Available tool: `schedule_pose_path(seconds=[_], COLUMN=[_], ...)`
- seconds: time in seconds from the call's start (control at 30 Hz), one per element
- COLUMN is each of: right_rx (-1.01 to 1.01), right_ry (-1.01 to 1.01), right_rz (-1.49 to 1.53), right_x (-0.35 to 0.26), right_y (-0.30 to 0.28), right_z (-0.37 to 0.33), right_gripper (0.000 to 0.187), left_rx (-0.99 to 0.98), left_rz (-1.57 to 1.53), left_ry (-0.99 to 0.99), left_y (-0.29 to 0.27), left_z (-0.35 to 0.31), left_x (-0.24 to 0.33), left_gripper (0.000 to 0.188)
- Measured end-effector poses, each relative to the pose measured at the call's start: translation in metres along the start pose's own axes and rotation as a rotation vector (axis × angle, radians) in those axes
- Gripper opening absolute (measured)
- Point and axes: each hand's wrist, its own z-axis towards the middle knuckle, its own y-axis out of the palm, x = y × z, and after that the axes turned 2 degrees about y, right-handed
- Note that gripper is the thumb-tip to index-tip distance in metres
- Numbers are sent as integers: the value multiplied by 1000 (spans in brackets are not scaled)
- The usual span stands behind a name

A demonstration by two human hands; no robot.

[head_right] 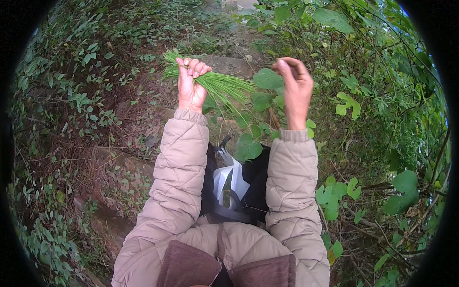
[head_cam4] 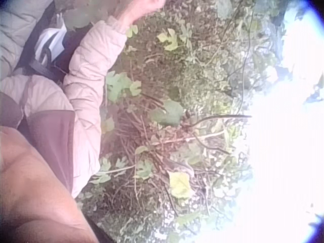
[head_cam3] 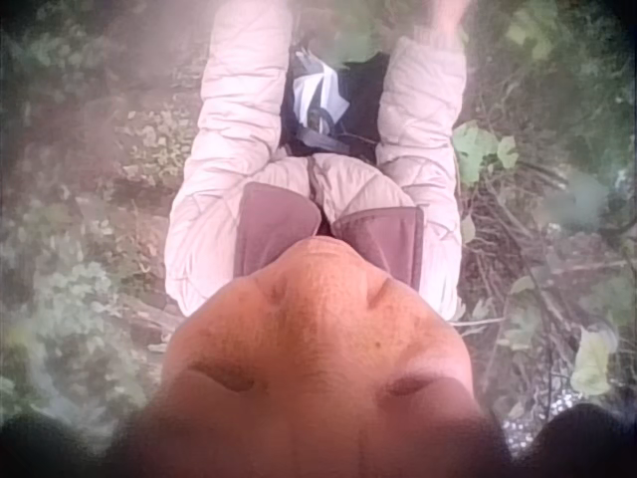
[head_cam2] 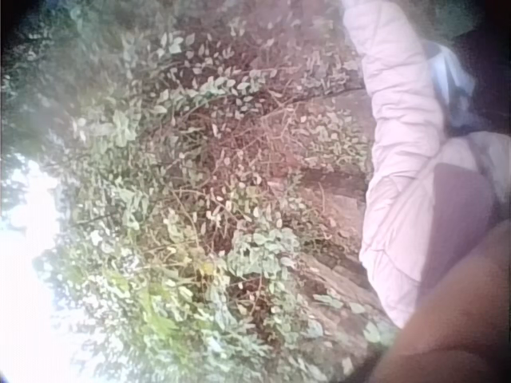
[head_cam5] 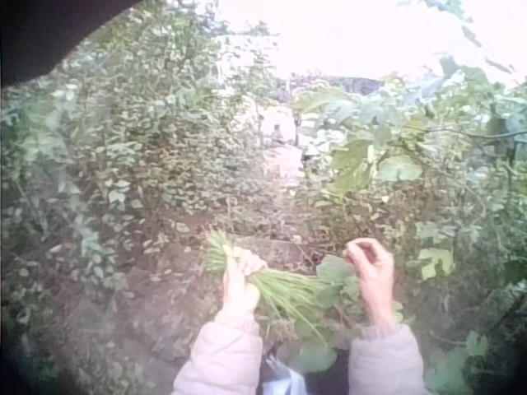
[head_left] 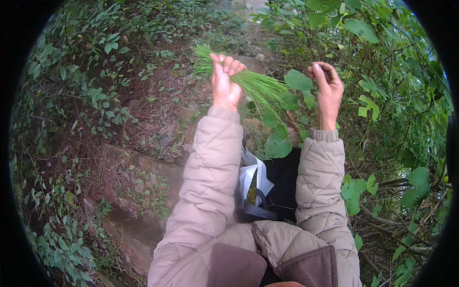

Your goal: The person gathers a handful of long green grass-like plants, aligns them, and ties them into a bundle using a thin strip. The person then places the bundle into a white tote bag that already contains yellow flowers.

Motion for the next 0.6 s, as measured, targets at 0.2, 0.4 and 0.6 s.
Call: schedule_pose_path(seconds=[0.2, 0.4, 0.6], right_rx=[149, -175, -362], right_ry=[-26, -512, -546], right_rz=[-939, -552, -579], right_x=[16, -13, -19], right_y=[-28, 25, 50], right_z=[3, -20, -39], right_gripper=[25, 15, 23], left_rx=[-15, -8, -4], left_rz=[11, 97, 115], left_ry=[-4, 8, 18], left_y=[1, 5, 6], left_z=[1, -1, -1], left_x=[0, -1, -1], left_gripper=[31, 31, 31])
